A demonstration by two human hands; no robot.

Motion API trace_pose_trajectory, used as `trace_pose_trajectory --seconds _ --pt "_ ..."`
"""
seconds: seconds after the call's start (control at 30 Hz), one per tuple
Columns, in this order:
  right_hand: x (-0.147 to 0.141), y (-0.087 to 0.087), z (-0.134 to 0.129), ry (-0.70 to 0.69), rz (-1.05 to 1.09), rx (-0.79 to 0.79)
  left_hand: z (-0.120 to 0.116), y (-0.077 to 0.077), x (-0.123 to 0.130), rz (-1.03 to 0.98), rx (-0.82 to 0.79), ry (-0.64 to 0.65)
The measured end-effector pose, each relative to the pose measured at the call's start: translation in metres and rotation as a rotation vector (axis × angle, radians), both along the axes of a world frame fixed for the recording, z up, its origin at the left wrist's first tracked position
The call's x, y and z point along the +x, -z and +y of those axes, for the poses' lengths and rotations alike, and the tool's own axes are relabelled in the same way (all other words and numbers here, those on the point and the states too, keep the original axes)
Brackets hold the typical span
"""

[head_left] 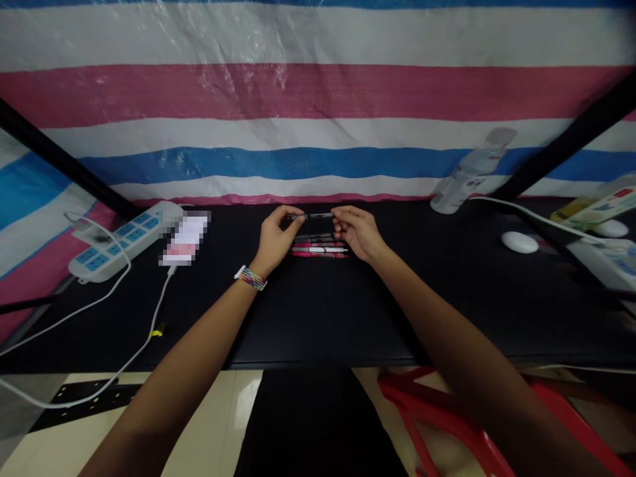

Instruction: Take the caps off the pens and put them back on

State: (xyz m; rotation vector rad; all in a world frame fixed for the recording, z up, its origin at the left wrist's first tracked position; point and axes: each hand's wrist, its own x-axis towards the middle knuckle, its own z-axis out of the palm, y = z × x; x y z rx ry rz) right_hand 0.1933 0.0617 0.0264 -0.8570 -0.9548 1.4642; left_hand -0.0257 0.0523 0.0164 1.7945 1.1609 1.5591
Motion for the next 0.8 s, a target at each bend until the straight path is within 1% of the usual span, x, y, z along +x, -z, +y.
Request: trace_pose_trajectory --seconds 0.13,0.27,0.57,0.67,0.8 --pt "0.0021 -0.0017 -0.0005 0.016 -0.028 -0.025 -0.0017 -0.0041 -0.0011 0.031 0.03 -0.017" --pt "0.0015 0.0017 0.0005 0.059 -0.064 -0.048 -0.0014 -0.003 -0.0021 0.034 0.03 -0.014" --pt "0.003 0.0054 0.0057 0.055 -0.052 0.069 0.0002 -0.001 -0.0008 -0.065 -0.036 0.023" --pt "0.0036 0.0059 0.0056 0.052 -0.063 0.075 0.0011 -0.0002 -0.0013 -0.102 -0.042 0.051" --pt "0.0038 0.005 0.0052 0.061 -0.091 0.044 0.0021 0.0008 -0.0033 -0.112 -0.057 0.08"
